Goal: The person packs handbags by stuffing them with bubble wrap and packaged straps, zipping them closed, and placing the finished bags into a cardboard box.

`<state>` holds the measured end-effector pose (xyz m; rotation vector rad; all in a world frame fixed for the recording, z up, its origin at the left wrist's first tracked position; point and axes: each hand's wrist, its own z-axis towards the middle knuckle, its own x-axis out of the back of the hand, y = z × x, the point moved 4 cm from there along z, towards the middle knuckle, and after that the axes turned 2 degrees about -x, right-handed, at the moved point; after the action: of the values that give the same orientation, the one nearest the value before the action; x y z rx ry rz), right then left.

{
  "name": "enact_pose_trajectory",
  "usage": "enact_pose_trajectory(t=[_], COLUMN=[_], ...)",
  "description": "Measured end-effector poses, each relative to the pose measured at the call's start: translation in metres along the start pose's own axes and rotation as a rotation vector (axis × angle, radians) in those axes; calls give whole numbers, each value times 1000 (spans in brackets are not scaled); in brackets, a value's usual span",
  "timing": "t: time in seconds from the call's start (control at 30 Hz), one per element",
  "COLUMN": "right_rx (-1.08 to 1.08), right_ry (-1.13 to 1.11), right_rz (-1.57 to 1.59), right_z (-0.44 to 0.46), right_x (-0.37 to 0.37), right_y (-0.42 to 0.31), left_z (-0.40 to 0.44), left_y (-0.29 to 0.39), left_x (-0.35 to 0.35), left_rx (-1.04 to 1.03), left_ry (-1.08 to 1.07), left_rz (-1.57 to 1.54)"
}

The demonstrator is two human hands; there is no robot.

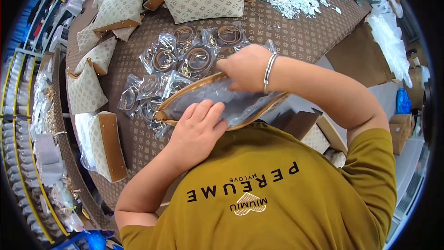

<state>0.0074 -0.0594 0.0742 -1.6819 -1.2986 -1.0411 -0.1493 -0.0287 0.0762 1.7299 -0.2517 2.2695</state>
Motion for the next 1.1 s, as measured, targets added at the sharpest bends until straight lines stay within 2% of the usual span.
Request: enact_pose_trajectory(t=[0.1,0.3,0.43,0.53,0.67,0.8,0.9,1.07,1.1], right_rx=[-6,109,107,138,132,115,65,34,35], right_ry=[-33,-146,-157,-86,-91,-12,-4,12,12], right_rz=[56,265,355,329,311,203,172,154,154], right_z=[2,8,10,12,11,12,12,14,14], right_x=[3,-7,-14,-17,-17,-15,-11,-11,-12], right_y=[9,22,27,27,26,25,24,25,26], left_z=[-14,-15,-11,-8,3,3,-7,-4,-3], left_y=[3,5,6,5,1,4,6,7,6], left_x=[-16,-12,-11,-10,-1,-3,-17,-14,-13], left_rx=[75,66,50,77,135,116,94,85,90], left_ry=[-340,-240,-223,-219,18,-60,-292,-319,-264], left_rz=[-80,-32,-35,-39,-18,37,-148,-126,-132])
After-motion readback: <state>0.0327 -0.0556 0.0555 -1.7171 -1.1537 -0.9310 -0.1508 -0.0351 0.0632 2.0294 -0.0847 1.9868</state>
